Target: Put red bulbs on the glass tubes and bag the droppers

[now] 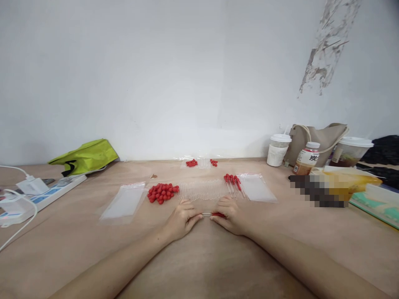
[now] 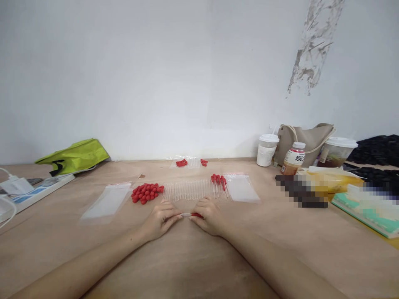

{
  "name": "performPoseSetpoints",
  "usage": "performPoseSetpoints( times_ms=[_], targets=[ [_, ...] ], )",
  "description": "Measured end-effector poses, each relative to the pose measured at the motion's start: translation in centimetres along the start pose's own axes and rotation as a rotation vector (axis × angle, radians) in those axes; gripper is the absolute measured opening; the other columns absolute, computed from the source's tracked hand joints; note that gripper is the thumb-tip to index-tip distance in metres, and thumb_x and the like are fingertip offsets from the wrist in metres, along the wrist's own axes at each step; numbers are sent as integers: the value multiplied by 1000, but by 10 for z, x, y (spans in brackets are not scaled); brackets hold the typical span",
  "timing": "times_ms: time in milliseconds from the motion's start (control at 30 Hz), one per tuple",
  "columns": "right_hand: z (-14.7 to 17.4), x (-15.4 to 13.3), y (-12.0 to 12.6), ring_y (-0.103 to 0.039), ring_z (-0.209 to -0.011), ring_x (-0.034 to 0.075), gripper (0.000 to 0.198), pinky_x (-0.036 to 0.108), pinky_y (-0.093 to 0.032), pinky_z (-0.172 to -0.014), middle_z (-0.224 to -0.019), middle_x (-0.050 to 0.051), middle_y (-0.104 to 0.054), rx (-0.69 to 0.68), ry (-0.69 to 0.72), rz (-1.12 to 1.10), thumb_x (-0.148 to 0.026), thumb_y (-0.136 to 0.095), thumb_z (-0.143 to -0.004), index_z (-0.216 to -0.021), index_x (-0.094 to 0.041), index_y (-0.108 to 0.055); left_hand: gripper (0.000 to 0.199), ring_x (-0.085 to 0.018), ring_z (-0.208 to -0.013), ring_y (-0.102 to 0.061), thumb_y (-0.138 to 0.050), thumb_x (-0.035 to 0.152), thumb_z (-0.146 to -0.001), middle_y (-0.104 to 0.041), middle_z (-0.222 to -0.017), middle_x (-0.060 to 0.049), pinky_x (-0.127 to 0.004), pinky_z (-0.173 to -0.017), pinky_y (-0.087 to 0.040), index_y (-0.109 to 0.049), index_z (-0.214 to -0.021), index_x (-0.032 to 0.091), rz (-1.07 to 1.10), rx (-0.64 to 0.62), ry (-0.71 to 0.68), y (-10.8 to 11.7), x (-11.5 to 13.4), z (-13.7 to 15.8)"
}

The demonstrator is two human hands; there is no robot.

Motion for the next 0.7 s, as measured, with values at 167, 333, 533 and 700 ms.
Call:
performPoseSetpoints(
  times_ms=[167,333,533,700],
  targets=[
    [0,2,2,-54,-72,15,18,31,-38,-71,-71,3,-62,-15,-41,-66,-31,-47,-82,-81,-20,-62,23,-15,-65,-54,-42,26,-88,-63,-68,-3,-31,-71,-37,-64,-85,18,23,-23,31,0,-2,0],
    [6,14,12,-56,-79,17,26,31,-41,-72,-85,4,-64,81,-204,-163,-35,-61,-72,-94,-21,-59,20,-14,-64,-55,-45,26,-87,-65,-71,-2,-31,-72,-36,-64,-86,18,40,-6,75,3,-4,-1],
    [9,15,11,-55,-69,13,9,28,-40,-69,-70,1,-63,99,-244,-129,-28,-58,-75,-76,-21,-63,21,-14,-63,-54,-44,25,-87,-64,-67,-2,-31,-72,-36,-64,-86,18,42,-13,64,3,-3,-1],
    [9,16,7,-54,-64,12,12,26,-39,-65,-64,0,-61,124,-264,-106,-28,-54,-76,-74,-21,-63,21,-14,-60,-52,-44,24,-87,-62,-65,-2,-31,-70,-36,-64,-84,17,40,30,32,4,-1,0]
  ],
)
Point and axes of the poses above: each hand's wrist, its own z-axis away from the middle knuckle, its own y-axis out of the back of the hand, x = y × z, the point moved 7 cm from there along -z, towards the middle knuckle
